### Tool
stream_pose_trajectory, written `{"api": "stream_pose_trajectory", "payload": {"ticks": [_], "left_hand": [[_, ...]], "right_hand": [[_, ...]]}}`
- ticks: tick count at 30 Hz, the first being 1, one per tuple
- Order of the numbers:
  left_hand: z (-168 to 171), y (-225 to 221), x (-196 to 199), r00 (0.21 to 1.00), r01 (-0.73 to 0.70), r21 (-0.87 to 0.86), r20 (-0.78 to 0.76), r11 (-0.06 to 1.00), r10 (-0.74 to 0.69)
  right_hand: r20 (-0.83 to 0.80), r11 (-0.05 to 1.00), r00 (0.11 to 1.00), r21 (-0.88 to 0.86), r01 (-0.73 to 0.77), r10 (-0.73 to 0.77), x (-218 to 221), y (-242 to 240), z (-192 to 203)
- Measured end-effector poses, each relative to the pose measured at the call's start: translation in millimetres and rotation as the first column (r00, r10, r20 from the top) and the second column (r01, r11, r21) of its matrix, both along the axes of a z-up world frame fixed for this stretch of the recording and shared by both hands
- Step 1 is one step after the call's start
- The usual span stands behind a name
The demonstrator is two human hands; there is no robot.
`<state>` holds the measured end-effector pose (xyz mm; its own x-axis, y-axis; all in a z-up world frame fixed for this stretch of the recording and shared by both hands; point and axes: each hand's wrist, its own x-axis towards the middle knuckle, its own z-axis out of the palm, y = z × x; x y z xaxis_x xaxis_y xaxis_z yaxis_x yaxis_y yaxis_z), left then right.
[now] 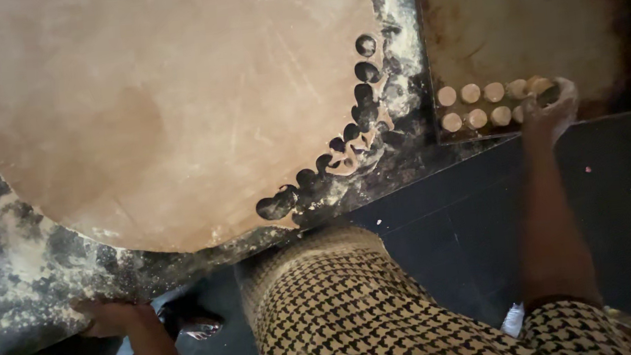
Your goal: The person uses a small circular cutter to press into a large sheet of dough, then transfers the resulting small dough circles onto a baking tray.
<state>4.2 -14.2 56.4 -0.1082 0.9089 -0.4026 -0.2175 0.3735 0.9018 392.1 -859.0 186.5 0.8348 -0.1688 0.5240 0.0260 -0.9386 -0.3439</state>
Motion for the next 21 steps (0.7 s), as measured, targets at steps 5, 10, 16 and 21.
{"api": "stream_pose_trajectory", "payload": {"ticks": [5,10,16,21], "left_hand": [[-4.0,-2.7,1.6,0.983,-0.033,-0.004,-0.180,0.999,0.032],[-10.7,9.2,0.8,0.911,-0.124,-0.060,-0.402,0.990,0.089],[-36.0,0.9,1.5,0.981,-0.091,-0.144,-0.184,0.985,0.063],[-30.6,3.1,3.7,0.959,-0.157,0.146,-0.212,0.977,0.185]], "right_hand": [[0.311,0.998,0.949,0.052,0.033,-0.048,20.9,4.4,11.0],[0.270,0.409,0.960,0.869,-0.278,0.079,36.4,62.6,-8.2],[0.328,-0.455,0.696,0.890,-0.001,0.639,0.2,238.4,-52.4],[-0.008,-0.240,0.503,0.872,0.426,0.864,-62.8,384.6,-42.0]]}}
